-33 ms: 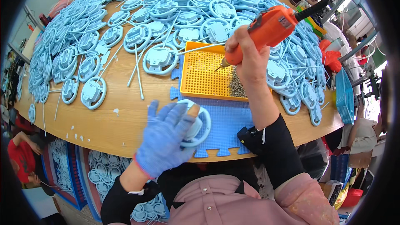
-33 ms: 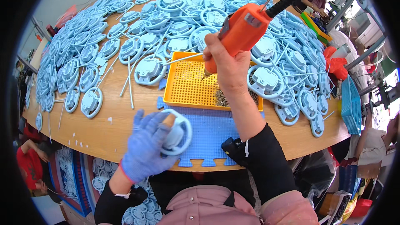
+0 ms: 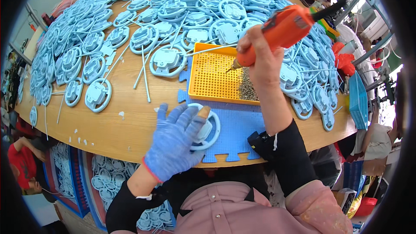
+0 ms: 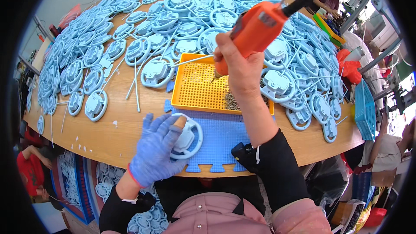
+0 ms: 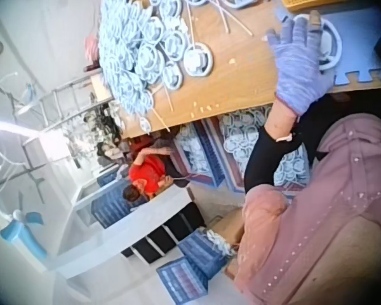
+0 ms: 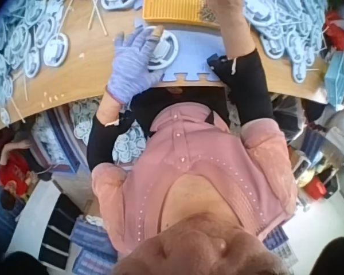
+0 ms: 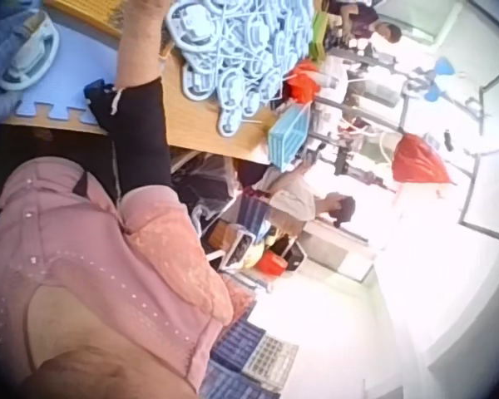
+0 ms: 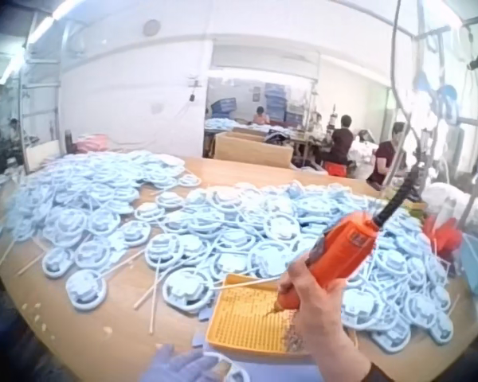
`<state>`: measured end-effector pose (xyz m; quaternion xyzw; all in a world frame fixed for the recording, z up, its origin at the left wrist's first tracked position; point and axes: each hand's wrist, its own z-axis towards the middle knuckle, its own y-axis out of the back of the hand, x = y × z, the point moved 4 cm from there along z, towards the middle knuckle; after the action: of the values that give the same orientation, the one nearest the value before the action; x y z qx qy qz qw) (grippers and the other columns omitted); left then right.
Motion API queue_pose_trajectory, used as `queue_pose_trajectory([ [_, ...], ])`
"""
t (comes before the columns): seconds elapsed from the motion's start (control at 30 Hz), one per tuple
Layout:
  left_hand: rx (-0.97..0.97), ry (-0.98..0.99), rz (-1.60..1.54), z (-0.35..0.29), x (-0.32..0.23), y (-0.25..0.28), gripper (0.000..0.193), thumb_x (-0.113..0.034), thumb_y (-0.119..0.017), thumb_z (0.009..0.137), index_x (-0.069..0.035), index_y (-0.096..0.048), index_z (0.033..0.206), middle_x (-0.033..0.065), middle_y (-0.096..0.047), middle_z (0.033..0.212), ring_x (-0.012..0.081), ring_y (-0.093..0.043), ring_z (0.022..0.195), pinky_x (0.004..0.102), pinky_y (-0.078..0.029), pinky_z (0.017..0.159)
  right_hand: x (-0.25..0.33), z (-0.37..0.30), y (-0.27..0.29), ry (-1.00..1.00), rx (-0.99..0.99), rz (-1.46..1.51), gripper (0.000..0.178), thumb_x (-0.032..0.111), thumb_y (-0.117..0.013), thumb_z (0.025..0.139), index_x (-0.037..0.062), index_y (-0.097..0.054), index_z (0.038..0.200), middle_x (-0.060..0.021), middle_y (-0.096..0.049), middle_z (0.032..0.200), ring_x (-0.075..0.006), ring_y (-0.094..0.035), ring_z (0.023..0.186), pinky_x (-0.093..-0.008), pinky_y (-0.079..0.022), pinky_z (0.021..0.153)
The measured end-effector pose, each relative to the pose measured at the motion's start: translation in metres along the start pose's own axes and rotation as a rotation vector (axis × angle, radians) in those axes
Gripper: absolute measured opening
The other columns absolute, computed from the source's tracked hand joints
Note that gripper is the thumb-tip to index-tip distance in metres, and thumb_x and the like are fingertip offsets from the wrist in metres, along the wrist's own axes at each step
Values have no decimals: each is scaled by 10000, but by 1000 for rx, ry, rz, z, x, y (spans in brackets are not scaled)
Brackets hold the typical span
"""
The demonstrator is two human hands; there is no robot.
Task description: The recorder uses a power tool to drive screws into circular light-blue plastic components.
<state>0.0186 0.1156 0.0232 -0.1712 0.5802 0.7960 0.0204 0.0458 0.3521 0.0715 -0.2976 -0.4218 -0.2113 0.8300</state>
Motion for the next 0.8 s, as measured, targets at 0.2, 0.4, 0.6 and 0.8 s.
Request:
queue_pose_trajectory([
  [0.2,-111,243,-334,-4,18,-7,790,-404,-799,621,-45,-511,1263,175,-559,1224,374,-467,1222,542,-253,1069,52,-35,-42,44,265,107,265,293,-588,935,40,-509,936,-54,-527,663,-163,-522,614,-311,-448,602],
  [0.4,-78,284,-322,2,16,-14,765,-424,-795,637,-25,-531,1234,156,-583,1165,328,-509,1165,535,-252,1067,44,-74,-63,-167,321,91,259,245,-689,853,34,-538,849,-41,-555,664,-119,-533,568,-256,-442,506],
  [0.6,-77,272,-339,1,17,-13,787,-422,-784,646,-26,-508,1267,151,-597,1140,327,-527,1127,541,-257,1064,31,-74,-67,-192,313,96,236,202,-703,845,42,-533,815,-27,-552,649,-107,-526,551,-244,-434,493],
  [0.8,-101,256,-314,6,18,-10,712,-406,-777,652,-57,-535,1222,155,-599,1104,328,-533,1103,537,-274,1049,26,-71,-76,-113,362,-19,274,226,-675,868,38,-485,807,-44,-524,585,-141,-516,522,-275,-433,504],
])
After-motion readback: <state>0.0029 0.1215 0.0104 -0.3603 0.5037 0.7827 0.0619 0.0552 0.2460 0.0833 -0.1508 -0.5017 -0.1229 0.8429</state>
